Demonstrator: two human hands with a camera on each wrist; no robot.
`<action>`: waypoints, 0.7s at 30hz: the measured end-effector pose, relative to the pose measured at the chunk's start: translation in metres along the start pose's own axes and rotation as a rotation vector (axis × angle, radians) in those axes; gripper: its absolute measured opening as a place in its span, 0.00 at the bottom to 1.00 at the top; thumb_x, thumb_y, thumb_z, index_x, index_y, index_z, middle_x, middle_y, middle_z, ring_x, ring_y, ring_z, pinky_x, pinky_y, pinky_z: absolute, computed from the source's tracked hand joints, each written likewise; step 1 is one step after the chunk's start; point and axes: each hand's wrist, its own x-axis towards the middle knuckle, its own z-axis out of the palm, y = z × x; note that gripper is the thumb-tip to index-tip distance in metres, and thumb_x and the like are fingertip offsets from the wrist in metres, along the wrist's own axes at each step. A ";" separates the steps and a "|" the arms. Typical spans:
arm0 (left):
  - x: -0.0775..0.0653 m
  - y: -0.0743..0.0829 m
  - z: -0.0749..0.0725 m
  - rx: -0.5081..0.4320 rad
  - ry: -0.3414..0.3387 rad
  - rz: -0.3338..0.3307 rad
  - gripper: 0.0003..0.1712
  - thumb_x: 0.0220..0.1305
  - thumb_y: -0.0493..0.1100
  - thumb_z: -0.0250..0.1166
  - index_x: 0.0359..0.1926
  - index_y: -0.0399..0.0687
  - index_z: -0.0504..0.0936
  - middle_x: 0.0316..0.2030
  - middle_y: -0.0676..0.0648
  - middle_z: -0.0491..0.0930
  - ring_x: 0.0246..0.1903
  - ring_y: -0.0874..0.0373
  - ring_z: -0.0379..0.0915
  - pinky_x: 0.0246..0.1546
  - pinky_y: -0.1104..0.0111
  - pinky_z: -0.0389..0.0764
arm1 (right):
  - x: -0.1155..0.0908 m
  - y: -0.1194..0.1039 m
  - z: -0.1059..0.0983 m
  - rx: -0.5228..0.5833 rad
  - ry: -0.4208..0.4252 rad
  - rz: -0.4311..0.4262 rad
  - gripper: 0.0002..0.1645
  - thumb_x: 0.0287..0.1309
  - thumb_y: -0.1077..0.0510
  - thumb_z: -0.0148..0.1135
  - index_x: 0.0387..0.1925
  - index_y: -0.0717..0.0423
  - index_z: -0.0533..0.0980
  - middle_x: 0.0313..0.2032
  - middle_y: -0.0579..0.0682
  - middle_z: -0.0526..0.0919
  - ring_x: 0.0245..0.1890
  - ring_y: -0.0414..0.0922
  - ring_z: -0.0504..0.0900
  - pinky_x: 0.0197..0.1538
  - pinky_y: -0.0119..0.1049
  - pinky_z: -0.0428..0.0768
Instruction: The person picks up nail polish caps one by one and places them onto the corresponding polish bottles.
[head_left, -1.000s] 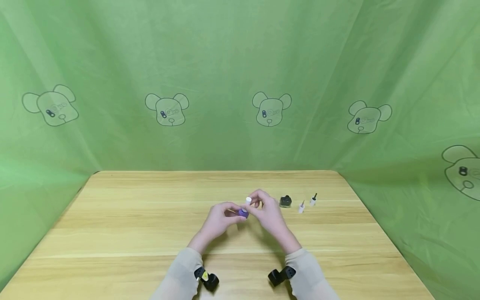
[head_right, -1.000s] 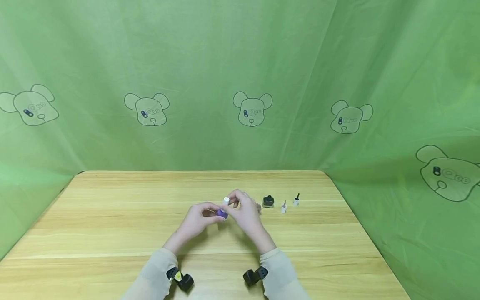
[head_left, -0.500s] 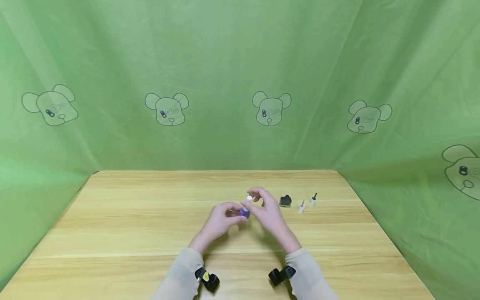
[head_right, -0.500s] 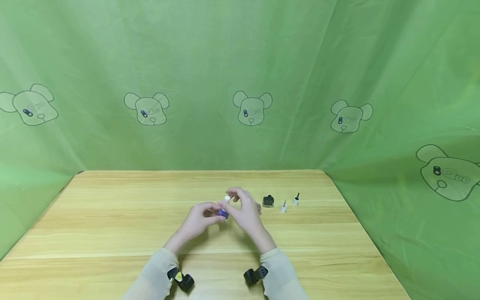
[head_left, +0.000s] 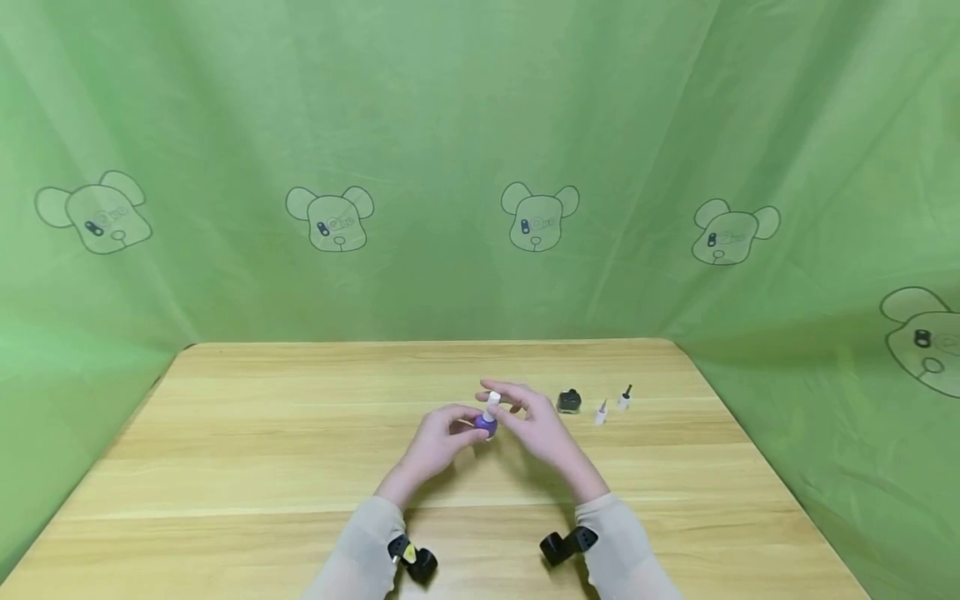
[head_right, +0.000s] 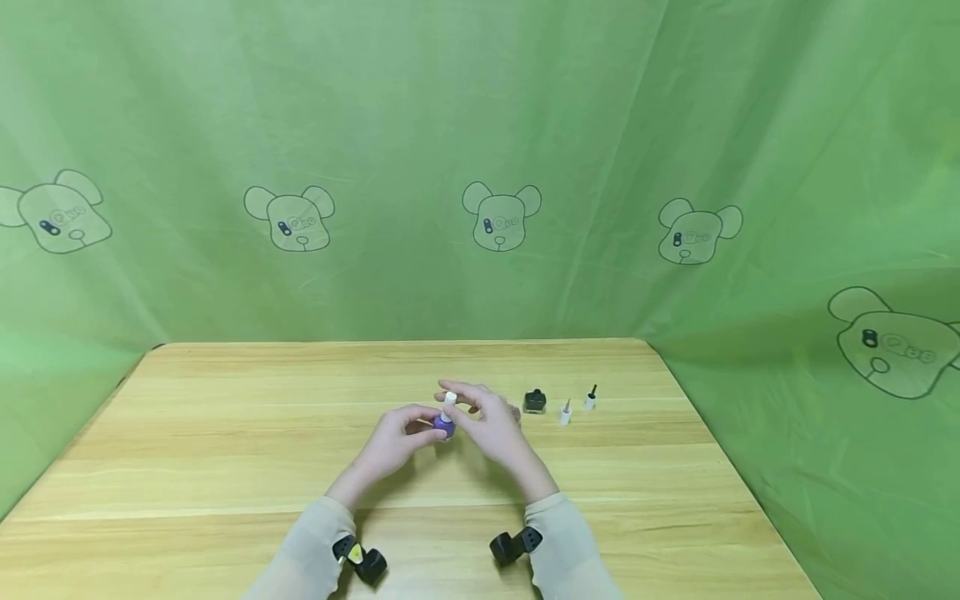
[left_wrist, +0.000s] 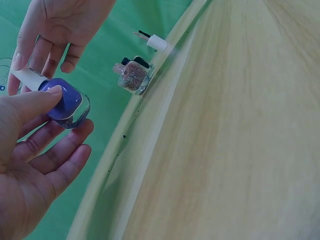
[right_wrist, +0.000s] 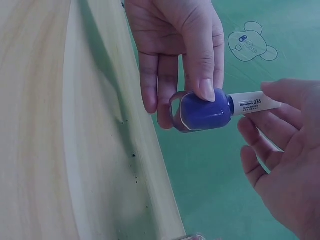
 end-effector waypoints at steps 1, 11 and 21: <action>0.000 0.000 0.000 -0.004 -0.002 -0.003 0.16 0.60 0.41 0.68 0.48 0.40 0.83 0.47 0.40 0.84 0.43 0.50 0.84 0.47 0.70 0.83 | 0.000 0.000 0.000 -0.002 -0.004 0.004 0.23 0.66 0.52 0.58 0.61 0.50 0.74 0.52 0.47 0.85 0.52 0.45 0.77 0.54 0.45 0.74; -0.001 -0.001 0.000 -0.013 -0.015 -0.011 0.15 0.59 0.42 0.69 0.47 0.41 0.83 0.46 0.41 0.85 0.42 0.53 0.84 0.45 0.74 0.82 | -0.001 -0.002 -0.001 -0.077 0.040 0.001 0.17 0.63 0.50 0.61 0.51 0.51 0.80 0.47 0.47 0.87 0.46 0.44 0.81 0.50 0.38 0.77; -0.001 -0.001 0.003 -0.023 -0.020 -0.012 0.15 0.58 0.42 0.70 0.45 0.40 0.83 0.45 0.40 0.85 0.41 0.52 0.84 0.44 0.75 0.82 | -0.001 -0.002 0.003 -0.089 0.173 0.085 0.11 0.53 0.51 0.71 0.36 0.50 0.81 0.31 0.45 0.86 0.32 0.41 0.78 0.36 0.28 0.73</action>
